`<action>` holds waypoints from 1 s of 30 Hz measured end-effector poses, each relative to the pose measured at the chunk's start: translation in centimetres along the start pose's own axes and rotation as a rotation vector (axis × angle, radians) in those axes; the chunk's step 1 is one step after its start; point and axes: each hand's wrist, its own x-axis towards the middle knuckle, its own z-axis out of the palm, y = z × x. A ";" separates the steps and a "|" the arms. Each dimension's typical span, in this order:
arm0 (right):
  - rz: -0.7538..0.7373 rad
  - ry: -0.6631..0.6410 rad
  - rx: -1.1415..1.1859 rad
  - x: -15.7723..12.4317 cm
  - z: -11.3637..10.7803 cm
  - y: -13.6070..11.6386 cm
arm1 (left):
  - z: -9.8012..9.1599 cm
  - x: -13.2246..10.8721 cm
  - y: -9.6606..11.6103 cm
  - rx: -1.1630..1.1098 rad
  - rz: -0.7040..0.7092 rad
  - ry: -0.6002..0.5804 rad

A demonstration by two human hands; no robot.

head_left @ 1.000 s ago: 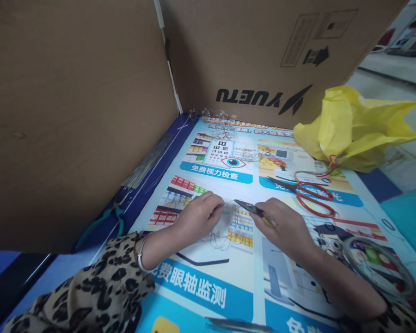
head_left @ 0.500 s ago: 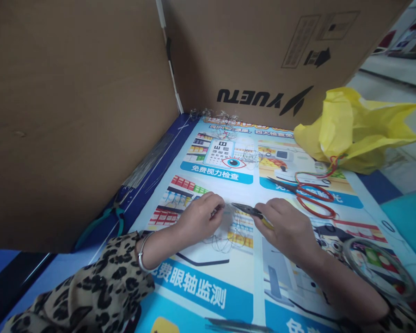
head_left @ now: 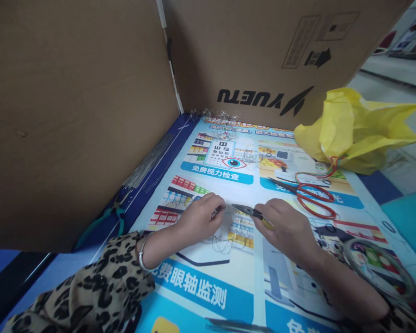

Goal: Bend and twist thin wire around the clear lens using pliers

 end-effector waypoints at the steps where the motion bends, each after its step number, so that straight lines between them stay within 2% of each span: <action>1: 0.004 0.000 0.018 0.0 0.1 0.0 | 0.0 0.0 0.0 -0.005 0.000 -0.005; 13: 0.031 0.018 0.140 -0.6 1.3 0.2 | 0.0 0.1 -0.1 -0.078 -0.016 -0.025; 26: 0.066 -0.007 0.147 -0.5 1.4 0.1 | -0.2 0.5 0.1 -0.081 -0.060 -0.056; 30: 0.065 0.025 0.172 -0.4 1.3 0.2 | -0.3 0.5 0.1 -0.082 -0.091 -0.058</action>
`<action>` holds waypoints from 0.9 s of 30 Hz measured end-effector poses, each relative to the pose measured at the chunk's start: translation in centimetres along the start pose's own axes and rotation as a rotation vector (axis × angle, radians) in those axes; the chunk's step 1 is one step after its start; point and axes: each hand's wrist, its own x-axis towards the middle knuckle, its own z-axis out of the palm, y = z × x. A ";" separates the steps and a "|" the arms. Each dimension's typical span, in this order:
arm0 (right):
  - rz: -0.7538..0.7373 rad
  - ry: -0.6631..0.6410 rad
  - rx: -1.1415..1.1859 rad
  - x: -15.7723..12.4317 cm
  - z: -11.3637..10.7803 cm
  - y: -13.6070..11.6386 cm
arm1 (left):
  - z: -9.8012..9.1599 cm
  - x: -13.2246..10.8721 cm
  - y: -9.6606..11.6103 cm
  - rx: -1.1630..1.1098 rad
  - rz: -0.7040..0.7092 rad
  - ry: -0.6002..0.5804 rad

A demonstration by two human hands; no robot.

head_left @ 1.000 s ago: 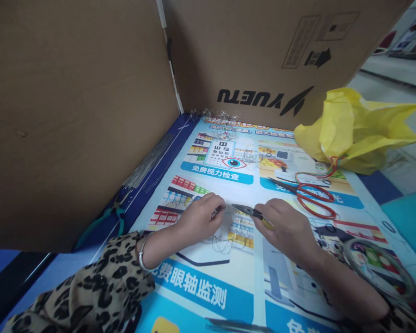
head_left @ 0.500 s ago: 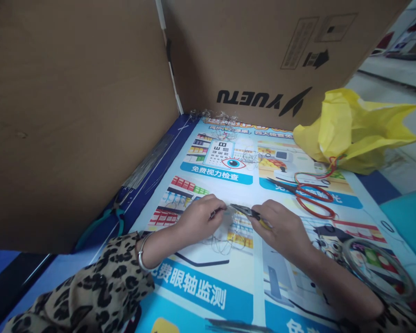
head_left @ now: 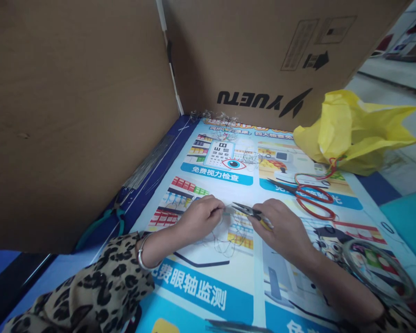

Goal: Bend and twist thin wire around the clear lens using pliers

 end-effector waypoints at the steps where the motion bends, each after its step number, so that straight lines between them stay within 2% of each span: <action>1: 0.001 0.018 0.009 0.1 -0.1 0.0 | 0.0 0.0 0.0 0.001 -0.010 0.003; 5: -0.018 0.088 0.003 0.3 -0.6 -0.2 | 0.0 0.0 -0.2 0.005 -0.045 0.027; 10: -0.101 -0.044 -0.200 0.5 -1.3 -1.2 | 0.2 -0.1 -0.2 0.038 -0.013 0.061; 16: -0.116 0.001 -0.392 0.6 -2.1 -2.7 | 0.5 -0.3 0.0 0.072 0.039 0.059; 27: -0.130 0.012 -0.370 0.4 -2.0 -2.4 | 0.4 -0.2 0.1 -0.028 0.032 0.028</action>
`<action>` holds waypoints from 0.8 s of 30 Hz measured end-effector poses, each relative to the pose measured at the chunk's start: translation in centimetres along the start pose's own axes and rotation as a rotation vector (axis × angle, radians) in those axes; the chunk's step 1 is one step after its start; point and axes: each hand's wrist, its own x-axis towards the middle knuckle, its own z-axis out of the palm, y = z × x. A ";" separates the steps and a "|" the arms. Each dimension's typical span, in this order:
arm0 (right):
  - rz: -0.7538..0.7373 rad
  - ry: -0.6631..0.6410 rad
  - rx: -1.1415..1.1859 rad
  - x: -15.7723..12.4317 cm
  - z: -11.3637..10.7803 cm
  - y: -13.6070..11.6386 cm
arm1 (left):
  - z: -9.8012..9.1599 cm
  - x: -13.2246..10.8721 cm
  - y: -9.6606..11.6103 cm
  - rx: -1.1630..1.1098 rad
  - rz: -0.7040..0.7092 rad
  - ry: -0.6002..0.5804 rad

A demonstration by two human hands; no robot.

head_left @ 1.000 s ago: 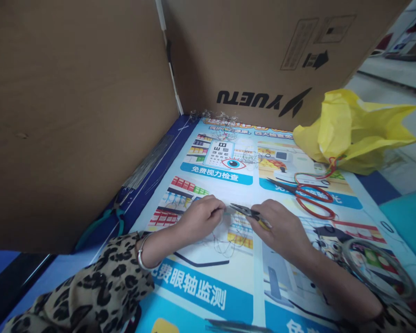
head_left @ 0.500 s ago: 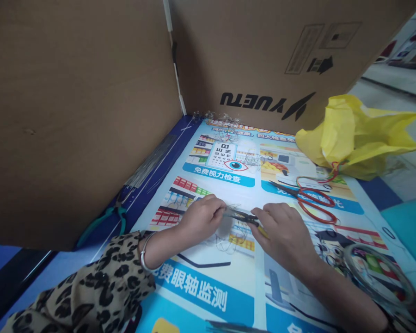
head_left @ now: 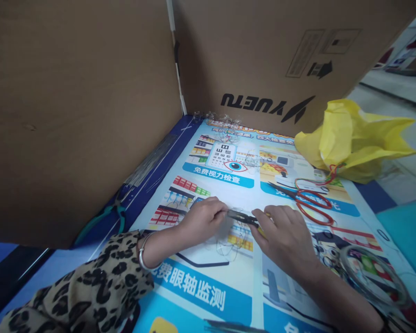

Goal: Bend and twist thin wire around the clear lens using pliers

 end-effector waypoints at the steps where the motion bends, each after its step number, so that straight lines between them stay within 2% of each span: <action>1: -0.008 0.002 -0.001 0.0 0.0 0.0 | 0.0 0.0 0.1 -0.006 -0.005 -0.007; 13: -0.079 -0.023 -0.039 0.4 -0.4 0.3 | -0.7 0.2 0.4 0.026 -0.024 -0.119; 24: -0.065 -0.079 0.018 0.0 0.1 0.2 | -0.8 0.3 0.2 -0.012 -0.038 -0.163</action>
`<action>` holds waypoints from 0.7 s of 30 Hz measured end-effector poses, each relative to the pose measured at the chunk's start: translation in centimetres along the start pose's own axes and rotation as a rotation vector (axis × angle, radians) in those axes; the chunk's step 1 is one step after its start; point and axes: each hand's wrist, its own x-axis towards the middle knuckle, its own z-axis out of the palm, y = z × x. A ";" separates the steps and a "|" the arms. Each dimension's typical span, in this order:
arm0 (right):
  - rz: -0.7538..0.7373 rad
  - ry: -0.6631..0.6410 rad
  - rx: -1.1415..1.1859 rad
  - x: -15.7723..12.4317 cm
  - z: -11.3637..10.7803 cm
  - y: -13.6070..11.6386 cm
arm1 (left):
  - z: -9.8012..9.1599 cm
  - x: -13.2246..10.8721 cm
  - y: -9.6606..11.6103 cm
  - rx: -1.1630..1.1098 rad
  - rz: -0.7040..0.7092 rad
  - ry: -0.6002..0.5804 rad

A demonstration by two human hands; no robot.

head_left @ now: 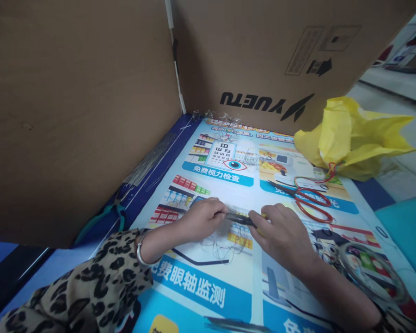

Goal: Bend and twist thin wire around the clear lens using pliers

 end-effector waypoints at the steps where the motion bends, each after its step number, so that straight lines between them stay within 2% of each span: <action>1: 0.002 -0.005 0.004 0.0 0.1 0.0 | 0.0 0.0 0.0 -0.005 -0.005 -0.007; 21: 0.028 -0.042 0.032 -0.3 0.4 -0.5 | 0.0 0.1 -0.4 -0.047 -0.008 -0.033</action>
